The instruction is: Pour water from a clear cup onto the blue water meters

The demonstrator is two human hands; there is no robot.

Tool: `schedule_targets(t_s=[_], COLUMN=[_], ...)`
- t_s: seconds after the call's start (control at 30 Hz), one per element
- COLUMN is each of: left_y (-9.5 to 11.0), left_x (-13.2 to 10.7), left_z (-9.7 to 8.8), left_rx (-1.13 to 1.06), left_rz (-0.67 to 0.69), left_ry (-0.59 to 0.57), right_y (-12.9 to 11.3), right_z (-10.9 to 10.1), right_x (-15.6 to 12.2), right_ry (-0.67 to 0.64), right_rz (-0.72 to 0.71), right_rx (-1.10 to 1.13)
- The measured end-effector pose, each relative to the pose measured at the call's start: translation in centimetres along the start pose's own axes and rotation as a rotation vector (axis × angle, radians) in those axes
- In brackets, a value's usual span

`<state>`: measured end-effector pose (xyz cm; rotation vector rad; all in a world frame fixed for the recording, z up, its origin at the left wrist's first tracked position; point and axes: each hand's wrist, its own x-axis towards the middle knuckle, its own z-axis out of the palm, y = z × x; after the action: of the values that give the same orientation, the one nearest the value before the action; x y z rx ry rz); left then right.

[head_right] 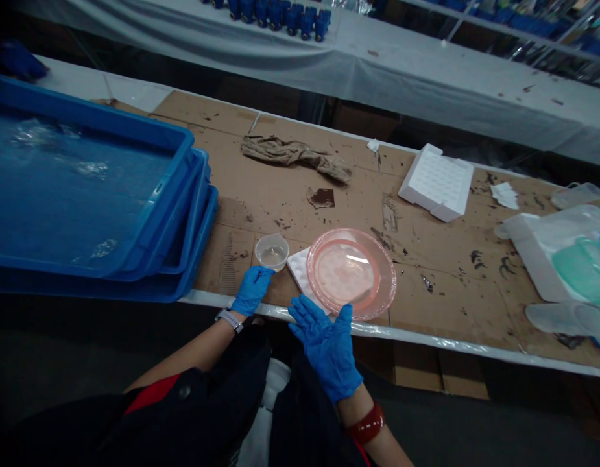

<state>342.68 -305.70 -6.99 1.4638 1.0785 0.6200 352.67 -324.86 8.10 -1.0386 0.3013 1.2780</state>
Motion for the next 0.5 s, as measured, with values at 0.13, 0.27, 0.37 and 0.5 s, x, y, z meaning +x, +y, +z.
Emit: schedule_targets(t_s=[0.13, 0.27, 0.37, 0.5], left_y=[0.3, 1.0, 1.2, 0.3], left_x=[-0.8, -2.2, -3.3, -4.0], left_z=[-1.6, -4.4, -6.7, -9.7], left_rx=[0.05, 0.042, 0.042, 0.085], left_rz=[0.032, 0.093, 0.141, 0.111], left_ry=[0.073, 0.117, 0.159, 0.244], right_y=[0.0, 0.8, 2.1, 4.0], right_z=[2.4, 3.9, 3.7, 2.4], right_x=[1.1, 2.4, 3.9, 6.2], right_ry=[-0.053, -0.106, -0.09, 0.02], right_rz=[0.0, 0.001, -0.063, -0.314], right_rx=[-0.027, -0.06, -0.151, -0.396])
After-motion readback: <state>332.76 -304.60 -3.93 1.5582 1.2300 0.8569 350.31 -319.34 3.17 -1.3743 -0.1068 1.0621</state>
